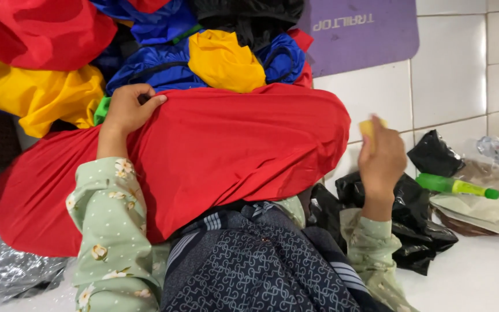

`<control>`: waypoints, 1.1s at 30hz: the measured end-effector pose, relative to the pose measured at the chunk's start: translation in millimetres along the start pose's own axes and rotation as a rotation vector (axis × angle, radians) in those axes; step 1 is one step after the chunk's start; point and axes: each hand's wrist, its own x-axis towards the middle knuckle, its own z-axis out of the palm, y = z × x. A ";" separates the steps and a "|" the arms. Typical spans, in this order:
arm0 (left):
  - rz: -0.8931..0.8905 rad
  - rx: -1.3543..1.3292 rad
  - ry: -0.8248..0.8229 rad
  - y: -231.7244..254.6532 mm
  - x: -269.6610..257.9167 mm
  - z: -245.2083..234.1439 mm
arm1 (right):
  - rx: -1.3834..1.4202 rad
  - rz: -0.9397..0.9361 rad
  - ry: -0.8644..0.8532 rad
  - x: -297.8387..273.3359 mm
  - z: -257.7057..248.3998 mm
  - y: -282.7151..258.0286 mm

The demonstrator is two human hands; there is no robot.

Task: The person uses a pair of scissors to trim a grey strap on a red fabric item, then wipes the red fabric and its black seat-like base with a yellow sponge.

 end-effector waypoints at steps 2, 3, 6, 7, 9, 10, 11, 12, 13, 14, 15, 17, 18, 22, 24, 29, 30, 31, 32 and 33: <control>-0.030 0.002 0.003 -0.9 -0.5 0.0 | 0.291 0.279 0.179 5.0 -26.4 -7.5; -0.029 0.002 0.012 0.7 -1.0 -1.1 | 0.292 0.274 0.185 -4.3 -22.7 -34.6; -0.055 0.012 0.004 1.2 -2.7 -0.9 | 0.483 0.247 0.293 -35.3 0.1 -123.0; -0.065 0.025 0.004 -0.8 -1.1 0.8 | 0.554 0.017 0.313 -45.7 15.6 -157.4; -0.074 0.043 0.008 -2.0 1.3 2.9 | 0.621 -0.216 0.337 -55.1 39.0 -183.5; -0.070 0.040 0.018 -1.7 2.0 3.4 | 0.583 -0.251 0.405 -54.1 47.5 -175.6; -0.072 0.037 0.023 -2.7 -1.2 5.3 | 0.548 -0.283 0.464 -55.9 54.2 -168.3; -0.077 0.040 0.024 -5.8 1.1 3.2 | 0.554 -0.283 0.462 -61.4 86.3 -121.4; -0.052 0.030 0.019 -8.8 1.3 4.6 | 0.469 -0.041 0.431 -81.1 111.2 -76.2; -0.027 0.021 0.014 -11.9 1.6 6.3 | 0.377 0.198 0.396 -108.7 132.7 -34.3; -0.023 0.017 0.001 -15.0 -0.7 8.0 | 0.367 0.207 0.390 -99.2 112.2 -24.4; -0.029 -0.028 0.019 -18.4 1.9 7.8 | 0.473 0.613 0.388 -68.1 75.0 -0.1; -0.019 -0.033 0.024 -14.2 7.8 7.6 | 0.467 0.609 0.399 -57.9 59.9 -5.1; 0.000 0.266 0.056 -7.3 -7.3 11.2 | 0.489 0.414 0.587 -66.6 54.9 -50.0; 0.046 0.551 0.109 29.3 -10.7 12.9 | 0.336 0.195 0.714 -54.6 51.7 -95.3; 0.756 0.659 0.374 193.1 -71.6 50.4 | 0.579 -0.287 0.486 2.9 2.4 -144.2; 0.762 0.661 0.367 203.3 -88.5 56.8 | 0.579 -0.278 0.488 -29.2 70.3 -89.3; 0.748 0.503 0.114 215.0 -107.7 66.3 | 0.360 -0.074 0.443 -67.7 124.6 -33.8; 0.724 0.341 -0.136 226.6 -127.3 75.3 | 0.140 0.126 0.394 -108.5 170.8 14.8; 0.734 0.337 -0.136 222.9 -141.0 90.1 | 0.130 0.130 0.397 -87.2 128.2 11.1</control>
